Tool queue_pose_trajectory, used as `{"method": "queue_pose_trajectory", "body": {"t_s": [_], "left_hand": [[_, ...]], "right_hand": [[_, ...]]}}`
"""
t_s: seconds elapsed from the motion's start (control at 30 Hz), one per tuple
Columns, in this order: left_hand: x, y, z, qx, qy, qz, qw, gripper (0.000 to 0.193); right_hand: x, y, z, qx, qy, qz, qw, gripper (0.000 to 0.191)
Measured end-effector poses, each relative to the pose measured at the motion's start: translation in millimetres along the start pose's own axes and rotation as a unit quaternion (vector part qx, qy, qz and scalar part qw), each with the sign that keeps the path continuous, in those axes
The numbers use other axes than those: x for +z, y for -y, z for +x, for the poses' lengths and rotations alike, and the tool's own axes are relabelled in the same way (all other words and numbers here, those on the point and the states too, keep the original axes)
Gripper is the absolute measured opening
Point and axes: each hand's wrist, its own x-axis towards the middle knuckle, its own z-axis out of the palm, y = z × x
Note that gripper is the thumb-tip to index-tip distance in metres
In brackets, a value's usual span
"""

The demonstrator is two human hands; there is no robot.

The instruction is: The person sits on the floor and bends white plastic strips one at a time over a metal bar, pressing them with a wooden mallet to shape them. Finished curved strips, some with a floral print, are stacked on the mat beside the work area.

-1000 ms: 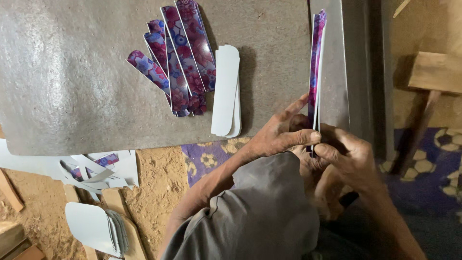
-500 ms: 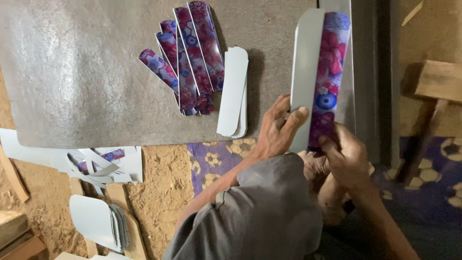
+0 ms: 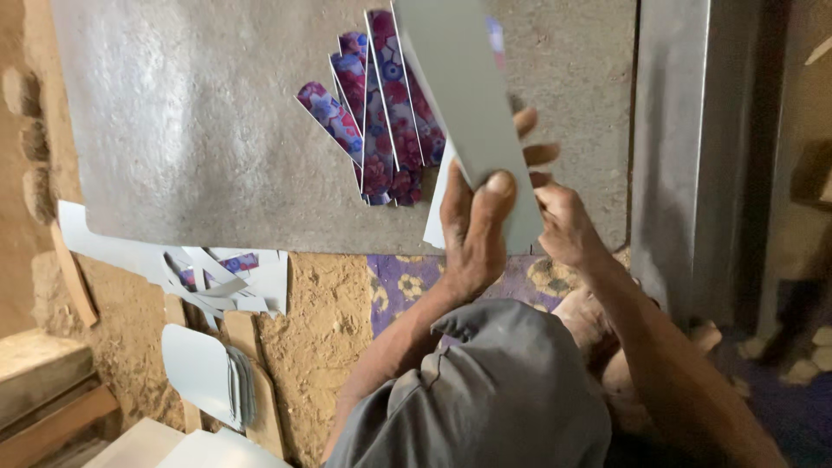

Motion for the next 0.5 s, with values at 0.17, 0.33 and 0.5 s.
{"method": "queue_pose_trajectory", "body": {"t_s": [0.17,0.33,0.5], "left_hand": [[-33.0,-11.9,21.6,0.033,-0.044,-0.06,0.997,0.056],[-36.0,37.3,30.4,-0.128,-0.134,-0.246,0.951,0.042],[2.1,77.4,16.3,-0.169,-0.144,-0.179,0.958,0.031]], "right_hand": [[-1.1,22.1,40.8,-0.145,-0.025,0.033,0.989,0.066],[-9.1,39.8,-22.4,-0.107,-0.057,0.026,0.992,0.062],[-2.2,53.5,-63.5,-0.044,-0.128,0.047,0.99,0.049]]}}
